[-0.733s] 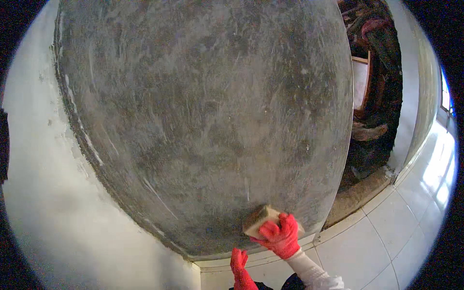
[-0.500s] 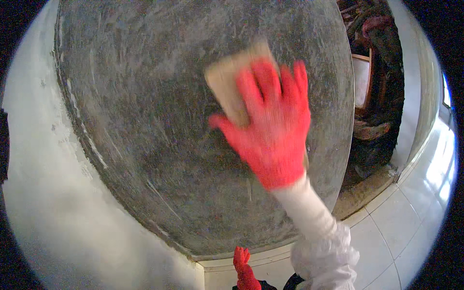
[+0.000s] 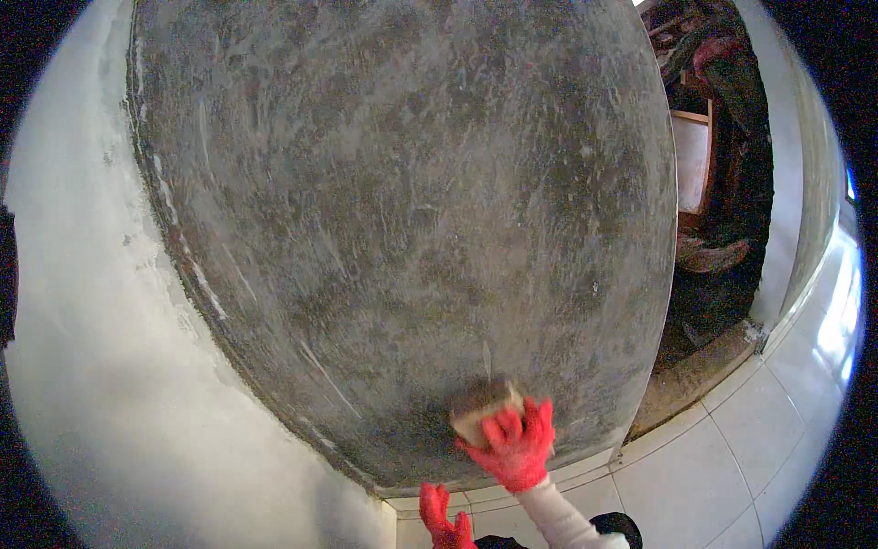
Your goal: The person sands a wall surface using a sanding block.
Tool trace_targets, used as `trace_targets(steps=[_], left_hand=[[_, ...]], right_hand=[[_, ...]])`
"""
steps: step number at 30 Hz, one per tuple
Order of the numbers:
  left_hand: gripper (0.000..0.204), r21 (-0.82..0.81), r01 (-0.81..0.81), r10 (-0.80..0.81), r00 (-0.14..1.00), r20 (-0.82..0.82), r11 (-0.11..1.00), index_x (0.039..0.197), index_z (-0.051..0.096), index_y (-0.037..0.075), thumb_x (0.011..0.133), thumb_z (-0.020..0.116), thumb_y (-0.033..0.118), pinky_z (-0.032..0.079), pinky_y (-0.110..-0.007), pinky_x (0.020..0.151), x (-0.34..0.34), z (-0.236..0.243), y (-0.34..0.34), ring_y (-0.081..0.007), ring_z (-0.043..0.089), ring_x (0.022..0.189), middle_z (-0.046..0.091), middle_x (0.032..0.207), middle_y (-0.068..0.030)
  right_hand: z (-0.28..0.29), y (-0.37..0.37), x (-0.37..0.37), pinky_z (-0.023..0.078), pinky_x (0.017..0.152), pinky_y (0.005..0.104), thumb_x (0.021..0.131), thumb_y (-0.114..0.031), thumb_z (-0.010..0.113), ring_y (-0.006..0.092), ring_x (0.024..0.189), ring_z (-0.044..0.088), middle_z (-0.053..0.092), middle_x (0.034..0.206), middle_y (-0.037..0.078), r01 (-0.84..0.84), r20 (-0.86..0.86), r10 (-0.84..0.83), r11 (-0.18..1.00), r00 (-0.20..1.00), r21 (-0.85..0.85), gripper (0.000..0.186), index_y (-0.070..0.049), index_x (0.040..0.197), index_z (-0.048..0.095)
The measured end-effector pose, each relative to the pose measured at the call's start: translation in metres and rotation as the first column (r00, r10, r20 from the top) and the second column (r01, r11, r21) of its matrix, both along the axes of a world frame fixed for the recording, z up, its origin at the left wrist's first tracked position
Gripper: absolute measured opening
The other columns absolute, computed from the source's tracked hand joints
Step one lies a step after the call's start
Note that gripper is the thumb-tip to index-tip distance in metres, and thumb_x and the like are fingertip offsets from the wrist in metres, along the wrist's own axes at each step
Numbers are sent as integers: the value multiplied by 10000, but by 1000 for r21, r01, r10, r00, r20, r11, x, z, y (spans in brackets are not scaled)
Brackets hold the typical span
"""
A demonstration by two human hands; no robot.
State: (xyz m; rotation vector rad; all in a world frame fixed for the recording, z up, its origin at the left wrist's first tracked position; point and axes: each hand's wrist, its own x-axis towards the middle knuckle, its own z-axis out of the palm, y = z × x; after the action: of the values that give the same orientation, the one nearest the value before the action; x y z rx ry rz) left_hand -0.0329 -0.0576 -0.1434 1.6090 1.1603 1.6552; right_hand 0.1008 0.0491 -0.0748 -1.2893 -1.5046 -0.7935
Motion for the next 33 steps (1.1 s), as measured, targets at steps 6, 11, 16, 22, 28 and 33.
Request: trace_targets(steps=[6,11,16,22,28,33], left_hand=[[769,395,-139,257,929,-265,908,1490,277,-52,879,679,185,276,-538,1151,1,110,69,-448,296,1417,224,1563,-302],[873,565,-157,360,894,-267,810,1485,272,-44,839,753,294,244,-572,1144,43,133,114,-506,308,1384,267,1509,-356],[890,332,-243,308,938,-159,911,1453,303,-9,792,779,351,309,-599,1041,86,58,110,-540,372,1283,291,1459,-386],[912,269,-422,469,872,-141,865,1414,339,33,735,810,419,387,-632,917,71,77,117,-582,449,1162,320,1400,-421],[857,733,-459,781,605,-157,502,1444,368,135,745,813,354,458,-592,815,58,260,136,-556,520,1066,350,1355,-391],[950,698,-390,708,666,-236,600,1527,271,145,766,807,333,379,-631,957,58,233,136,-553,412,1235,305,1425,-369]], right_hand=[[269,20,-6,383,1085,593,572,-550,814,448,1144,527,555,1289,91,-9,-17,15,944,1000,331,724,-164,1152,619],[235,20,-13,376,1076,610,569,-558,814,454,1136,531,563,1259,108,-61,8,61,960,998,275,733,-155,1151,624],[57,-21,-8,379,1048,646,686,-473,790,389,1039,589,568,1053,98,-139,-101,119,965,988,-222,511,-133,1019,605],[42,-10,23,435,1053,530,797,-190,761,357,1102,591,594,1159,86,-388,-337,276,861,900,-330,431,-138,1189,591],[133,18,124,312,1168,524,829,-22,741,374,1430,355,531,1390,150,46,-286,47,950,957,309,524,-100,1318,571],[52,43,159,69,1220,573,886,-101,688,377,1461,297,441,1509,143,406,-328,-324,887,888,223,546,-84,1404,516]])
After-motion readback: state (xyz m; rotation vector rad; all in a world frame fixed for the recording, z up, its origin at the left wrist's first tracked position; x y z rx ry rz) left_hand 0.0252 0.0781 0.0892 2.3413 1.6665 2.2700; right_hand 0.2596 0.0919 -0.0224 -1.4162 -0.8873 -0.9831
